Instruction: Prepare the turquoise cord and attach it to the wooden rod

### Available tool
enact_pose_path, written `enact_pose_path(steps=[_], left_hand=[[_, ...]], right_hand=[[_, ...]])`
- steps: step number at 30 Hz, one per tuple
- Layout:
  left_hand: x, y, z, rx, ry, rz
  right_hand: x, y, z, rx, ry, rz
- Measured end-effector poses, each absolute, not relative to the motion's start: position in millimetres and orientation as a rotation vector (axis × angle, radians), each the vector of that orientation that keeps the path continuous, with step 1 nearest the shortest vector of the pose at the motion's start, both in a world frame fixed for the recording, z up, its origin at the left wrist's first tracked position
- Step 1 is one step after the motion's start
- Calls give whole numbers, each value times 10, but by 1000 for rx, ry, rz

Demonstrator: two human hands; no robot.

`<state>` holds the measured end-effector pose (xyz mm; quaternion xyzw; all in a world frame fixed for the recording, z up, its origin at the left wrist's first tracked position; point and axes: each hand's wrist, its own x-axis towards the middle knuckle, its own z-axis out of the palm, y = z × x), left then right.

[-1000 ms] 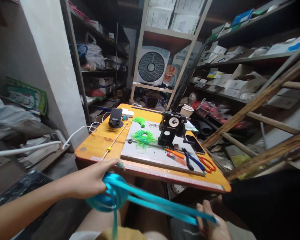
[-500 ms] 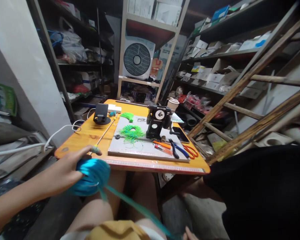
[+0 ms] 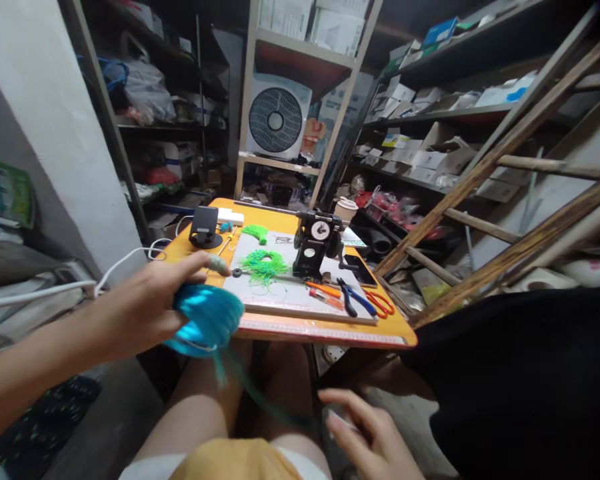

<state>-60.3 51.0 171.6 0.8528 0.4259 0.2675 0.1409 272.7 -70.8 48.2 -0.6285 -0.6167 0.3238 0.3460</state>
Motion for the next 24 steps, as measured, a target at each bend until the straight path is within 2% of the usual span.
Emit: enact_pose_path(steps=[5, 8, 12, 19, 24], left_hand=[[-431, 434, 1825, 2599, 1262, 534], [-370, 394, 1864, 2609, 1293, 446], [-374, 359, 1868, 2547, 1326, 439], [-548, 362, 1855, 2112, 1113, 626], [-693, 461, 1451, 1645, 782, 773]], right_hand=[[1870, -135, 1263, -1216, -1657, 1063], [1588, 62, 1474, -1088, -1870, 1011], [1446, 216, 1479, -986, -2047, 884], [1476, 332, 1413, -838, -2070, 1053], [1492, 290, 1429, -758, -2015, 1099]])
